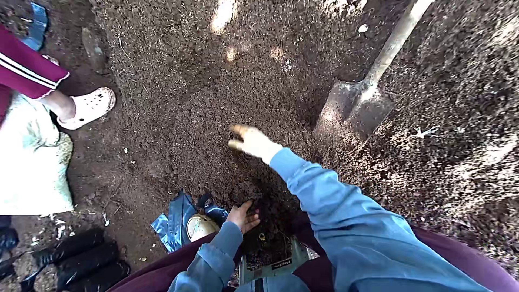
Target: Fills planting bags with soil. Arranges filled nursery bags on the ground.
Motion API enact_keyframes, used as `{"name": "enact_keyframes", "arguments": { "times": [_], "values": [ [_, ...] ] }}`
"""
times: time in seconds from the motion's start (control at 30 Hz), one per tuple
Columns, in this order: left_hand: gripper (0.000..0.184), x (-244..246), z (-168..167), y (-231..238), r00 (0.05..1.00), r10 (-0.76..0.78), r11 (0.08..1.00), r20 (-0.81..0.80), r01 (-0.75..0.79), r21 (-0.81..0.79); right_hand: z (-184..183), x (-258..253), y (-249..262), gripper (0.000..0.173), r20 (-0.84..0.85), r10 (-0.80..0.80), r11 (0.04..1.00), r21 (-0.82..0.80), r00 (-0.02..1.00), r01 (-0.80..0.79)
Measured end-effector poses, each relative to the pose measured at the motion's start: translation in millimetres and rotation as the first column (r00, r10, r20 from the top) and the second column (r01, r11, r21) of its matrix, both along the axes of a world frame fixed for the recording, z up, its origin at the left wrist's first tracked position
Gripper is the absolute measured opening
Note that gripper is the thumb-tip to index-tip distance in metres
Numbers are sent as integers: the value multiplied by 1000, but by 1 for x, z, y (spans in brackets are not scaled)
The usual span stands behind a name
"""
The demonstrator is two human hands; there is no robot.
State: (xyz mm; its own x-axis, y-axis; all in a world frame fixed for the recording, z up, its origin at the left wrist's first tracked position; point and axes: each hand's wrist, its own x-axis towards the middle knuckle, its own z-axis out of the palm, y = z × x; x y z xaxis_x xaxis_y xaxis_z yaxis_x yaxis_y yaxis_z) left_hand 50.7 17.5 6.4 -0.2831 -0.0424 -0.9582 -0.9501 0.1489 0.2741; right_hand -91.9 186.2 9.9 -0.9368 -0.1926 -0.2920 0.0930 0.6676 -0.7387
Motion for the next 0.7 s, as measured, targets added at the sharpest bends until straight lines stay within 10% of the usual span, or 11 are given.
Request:
{"name": "enact_keyframes", "arguments": {
  "times": [0.2, 0.43, 0.7],
  "values": [
    [83, 10, -11, -17, 868, -434, 883, -241, 356, -306, -73, -13, 25, 72, 93, -118, 955, 282, 989, 87],
    [44, 10, -3, -31, 577, -659, 741, -483, 388, -548, -107, 41, 21, 63, 330, -69, 920, 386, 942, -67],
    [50, 1, -7, -38, 589, -636, 772, -499, 500, -393, -10, 49, -3, 66, 375, 178, 880, 352, 910, -318]
  ]
}}
